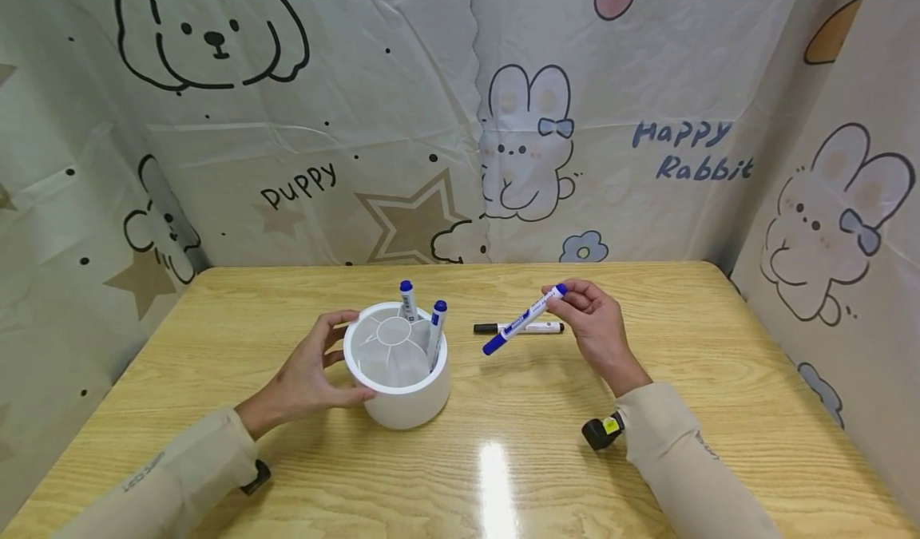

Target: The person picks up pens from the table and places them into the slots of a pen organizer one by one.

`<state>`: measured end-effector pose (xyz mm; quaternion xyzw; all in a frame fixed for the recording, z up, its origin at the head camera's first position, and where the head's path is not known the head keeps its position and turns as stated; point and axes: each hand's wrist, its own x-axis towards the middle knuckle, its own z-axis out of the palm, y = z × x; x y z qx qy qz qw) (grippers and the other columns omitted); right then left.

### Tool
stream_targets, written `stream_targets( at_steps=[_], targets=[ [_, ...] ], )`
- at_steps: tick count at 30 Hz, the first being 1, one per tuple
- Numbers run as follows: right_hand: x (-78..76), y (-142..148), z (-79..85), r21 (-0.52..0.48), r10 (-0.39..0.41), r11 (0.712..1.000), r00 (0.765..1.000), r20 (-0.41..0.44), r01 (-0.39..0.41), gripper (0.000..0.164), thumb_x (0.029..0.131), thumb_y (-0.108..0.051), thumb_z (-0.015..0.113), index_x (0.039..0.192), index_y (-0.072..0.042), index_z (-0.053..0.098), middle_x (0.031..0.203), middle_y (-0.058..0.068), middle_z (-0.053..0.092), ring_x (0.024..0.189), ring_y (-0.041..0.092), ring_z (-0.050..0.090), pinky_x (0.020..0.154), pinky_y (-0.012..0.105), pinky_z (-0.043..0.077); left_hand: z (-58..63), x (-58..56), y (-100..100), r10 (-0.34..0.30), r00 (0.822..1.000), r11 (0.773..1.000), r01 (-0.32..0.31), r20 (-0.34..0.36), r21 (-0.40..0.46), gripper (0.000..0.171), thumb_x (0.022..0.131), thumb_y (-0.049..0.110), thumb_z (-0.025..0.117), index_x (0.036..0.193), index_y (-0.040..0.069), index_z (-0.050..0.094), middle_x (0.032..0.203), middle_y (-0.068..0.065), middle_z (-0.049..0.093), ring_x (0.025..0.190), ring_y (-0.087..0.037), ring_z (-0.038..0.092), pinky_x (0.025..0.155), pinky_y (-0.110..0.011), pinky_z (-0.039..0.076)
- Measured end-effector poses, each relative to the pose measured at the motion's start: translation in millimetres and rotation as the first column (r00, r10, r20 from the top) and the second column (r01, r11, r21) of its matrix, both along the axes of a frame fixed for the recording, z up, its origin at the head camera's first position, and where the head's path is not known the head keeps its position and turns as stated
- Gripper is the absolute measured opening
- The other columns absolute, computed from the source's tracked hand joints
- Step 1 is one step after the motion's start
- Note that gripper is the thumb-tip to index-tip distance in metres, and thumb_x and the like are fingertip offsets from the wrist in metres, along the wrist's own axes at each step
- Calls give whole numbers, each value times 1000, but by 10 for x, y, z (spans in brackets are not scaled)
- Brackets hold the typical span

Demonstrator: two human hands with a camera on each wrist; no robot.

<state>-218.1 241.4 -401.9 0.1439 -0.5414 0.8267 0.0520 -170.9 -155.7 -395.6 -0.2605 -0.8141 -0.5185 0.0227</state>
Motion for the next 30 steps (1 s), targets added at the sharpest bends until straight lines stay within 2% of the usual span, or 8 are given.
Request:
stream_targets(
  at_steps=[6, 13, 20, 30],
  targets=[
    [8, -20, 52, -43, -9, 999, 1000, -2, 9, 22, 94, 13, 59, 101, -6, 66, 102, 7, 75, 93, 15, 72, 88, 27, 56, -17, -6, -10, -28, 999, 999, 29, -25, 20, 98, 65, 4, 93, 143, -1, 32, 149, -20, 38, 134, -41, 44, 100, -46, 50],
    [17, -55, 90, -105, -22, 994, 999, -32, 19, 24, 93, 16, 58, 104, -2, 69, 101, 9, 75, 94, 17, 72, 87, 28, 57, -23, -9, -18, -70, 997, 995, 71, -20, 64, 92, 66, -5, 89, 138, -1, 33, 155, -20, 33, 139, -39, 39, 103, -39, 47],
    [18, -76, 111, -142, -28, 990, 998, -59, 19, 24, 92, 16, 60, 105, -1, 70, 100, 9, 75, 95, 17, 72, 86, 28, 57, -29, 5, -21, -58, 998, 996, 57, 7, 68, 92, 66, -6, 87, 139, -3, 31, 153, -21, 35, 139, -41, 39, 103, -36, 46],
    [28, -82, 143, -152, -29, 988, 993, -111, 12, 26, 92, 14, 60, 107, -3, 73, 103, 10, 74, 95, 17, 71, 86, 28, 58, -52, -3, -22, -50, 999, 996, 50, -10, 79, 89, 66, -4, 88, 137, -5, 33, 150, -24, 38, 135, -44, 42, 102, -40, 48]
  ],
)
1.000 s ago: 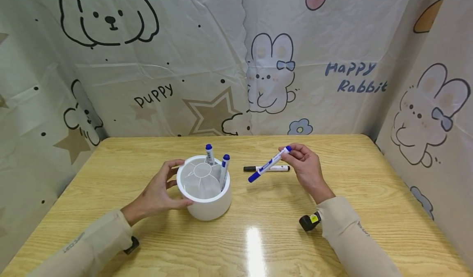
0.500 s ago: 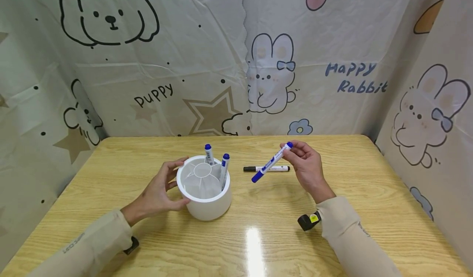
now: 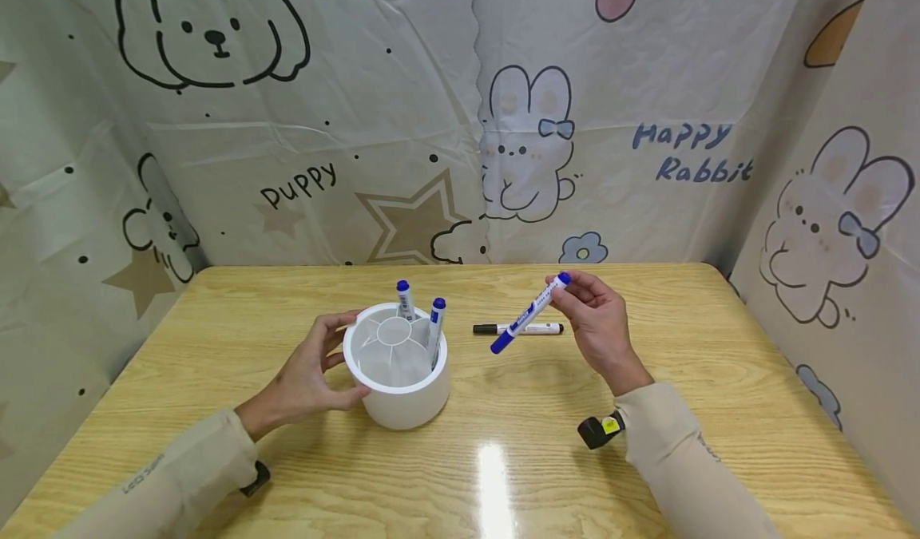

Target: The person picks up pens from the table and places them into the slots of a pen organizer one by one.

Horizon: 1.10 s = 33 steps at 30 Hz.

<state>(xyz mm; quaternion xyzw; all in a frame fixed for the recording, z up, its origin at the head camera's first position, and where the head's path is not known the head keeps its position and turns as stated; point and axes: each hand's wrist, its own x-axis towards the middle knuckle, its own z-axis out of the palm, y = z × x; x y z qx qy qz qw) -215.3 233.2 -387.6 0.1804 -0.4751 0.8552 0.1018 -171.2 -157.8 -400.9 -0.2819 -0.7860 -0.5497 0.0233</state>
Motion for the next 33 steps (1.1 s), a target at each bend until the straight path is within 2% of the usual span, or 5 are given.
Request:
stream_targets(
  at_steps=[18, 28, 33],
  targets=[
    [34, -67, 85, 33, -1, 999, 998, -55, 3, 27, 92, 12, 62, 109, -5, 74, 102, 8, 73, 93, 15, 70, 86, 28, 58, 1, 14, 11, 21, 1000, 1000, -21, -6, -6, 91, 65, -4, 90, 136, -1, 33, 150, -21, 37, 135, -41, 42, 101, -38, 49],
    [53, -98, 126, 16, 18, 1000, 997, -70, -17, 25, 93, 12, 61, 110, -3, 73, 102, 8, 72, 92, 15, 69, 85, 28, 58, -3, 24, 28, 44, 998, 999, -45, -44, -21, 88, 66, 0, 91, 133, -2, 34, 146, -24, 39, 131, -45, 45, 98, -42, 52],
    [67, -127, 156, 10, 23, 1000, 997, -74, -23, 24, 93, 12, 61, 111, 1, 71, 102, 9, 72, 92, 15, 69, 85, 28, 58, 2, 25, 38, 58, 998, 998, -59, -24, -21, 88, 65, 0, 91, 132, 0, 35, 147, -22, 38, 131, -43, 45, 99, -41, 51]
  ],
)
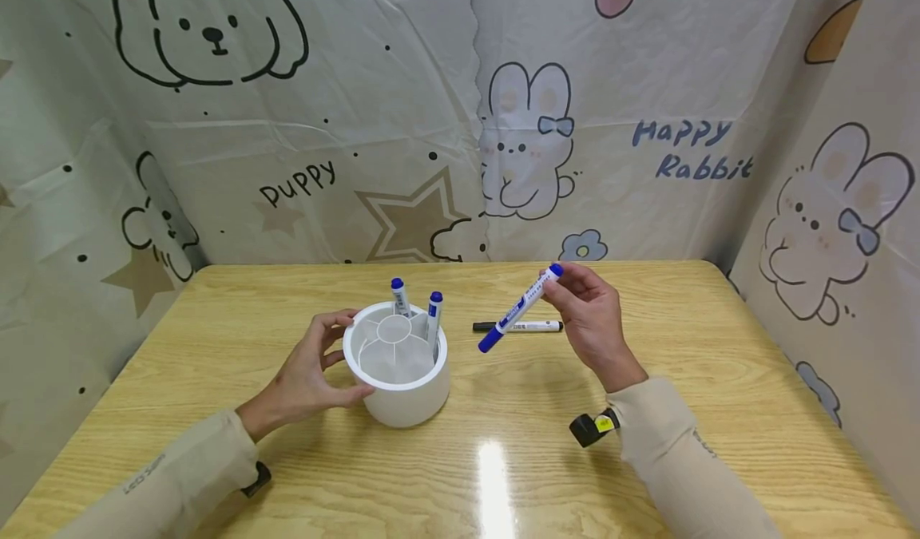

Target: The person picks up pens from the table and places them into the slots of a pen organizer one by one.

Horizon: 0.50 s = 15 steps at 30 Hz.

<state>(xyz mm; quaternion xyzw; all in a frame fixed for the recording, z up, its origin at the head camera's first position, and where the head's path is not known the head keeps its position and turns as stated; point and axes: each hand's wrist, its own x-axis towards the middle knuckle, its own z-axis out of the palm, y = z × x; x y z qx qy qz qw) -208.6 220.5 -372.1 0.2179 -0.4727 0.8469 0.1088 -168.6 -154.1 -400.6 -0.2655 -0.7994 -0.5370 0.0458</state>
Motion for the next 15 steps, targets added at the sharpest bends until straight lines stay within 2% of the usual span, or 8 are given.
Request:
stream_targets(
  at_steps=[15],
  targets=[
    [38, -90, 66, -14, 27, 1000, 1000, -13, -27, 25, 93, 12, 61, 110, -3, 73, 102, 8, 72, 93, 15, 69, 86, 28, 58, -9, 8, 12, 26, 1000, 999, -26, -16, -20, 87, 65, 4, 93, 130, -1, 35, 146, -18, 40, 130, -40, 46, 98, -46, 52]
  ],
)
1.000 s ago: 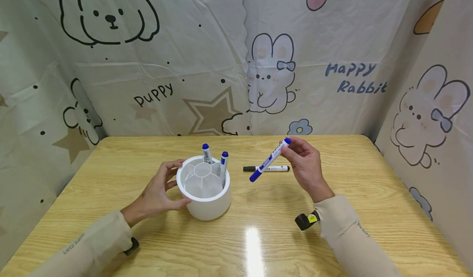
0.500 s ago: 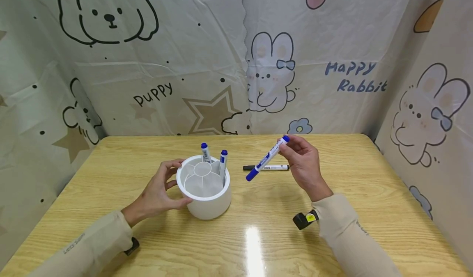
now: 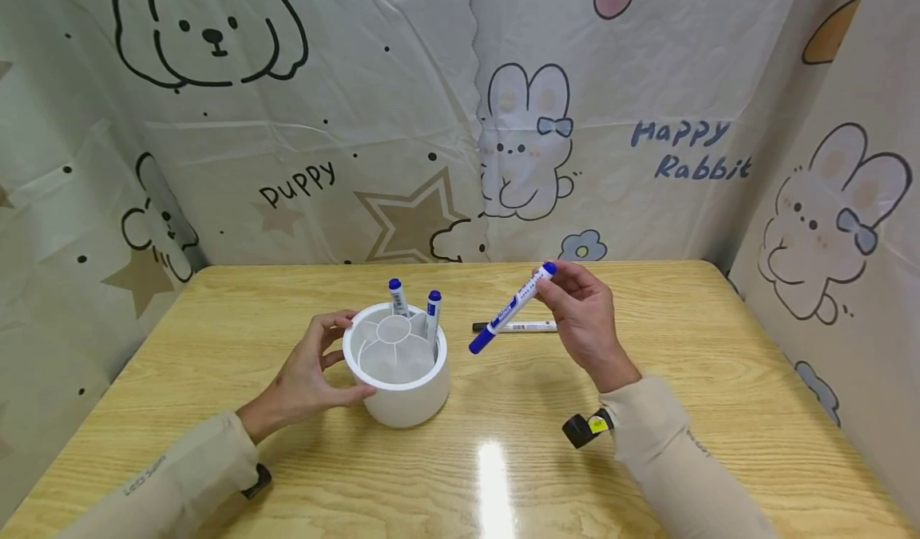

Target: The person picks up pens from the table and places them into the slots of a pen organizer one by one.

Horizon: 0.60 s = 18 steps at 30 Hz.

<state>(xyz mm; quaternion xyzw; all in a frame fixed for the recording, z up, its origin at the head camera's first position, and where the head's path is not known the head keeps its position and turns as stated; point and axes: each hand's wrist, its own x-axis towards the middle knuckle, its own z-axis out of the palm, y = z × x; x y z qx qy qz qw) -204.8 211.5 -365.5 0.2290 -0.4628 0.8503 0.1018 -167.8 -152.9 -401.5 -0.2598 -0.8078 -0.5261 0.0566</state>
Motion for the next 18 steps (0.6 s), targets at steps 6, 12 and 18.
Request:
stream_targets(
  at_steps=[6, 12, 18],
  targets=[
    [-5, -51, 0, -32, 44, 998, 999, -31, -45, 24, 93, 12, 61, 111, -1, 72, 102, 8, 72, 93, 16, 69, 84, 28, 58, 4, 1, 0, 6, 1000, 1000, -6, -4, -10, 87, 65, 4, 93, 130, 0, 36, 146, -17, 41, 130, -39, 46, 98, -47, 52],
    [-8, -108, 11, -20, 28, 999, 999, -30, -29, 25, 93, 11, 62, 109, -4, 73, 101, 7, 72, 92, 15, 69, 85, 27, 58, 10, 2, 0, 7, 1000, 1000, -7, 1, -13, 88, 65, 5, 93, 131, 0, 36, 146, -16, 41, 129, -37, 46, 98, -47, 51],
    [-7, -162, 11, -30, 49, 998, 998, -37, -51, 24, 92, 11, 63, 109, -4, 73, 101, 7, 72, 93, 15, 70, 85, 28, 58, 11, 3, 6, 16, 1000, 1000, -16, -1, -5, 85, 64, 5, 94, 128, 2, 38, 143, -16, 43, 130, -37, 49, 98, -46, 52]
  ],
)
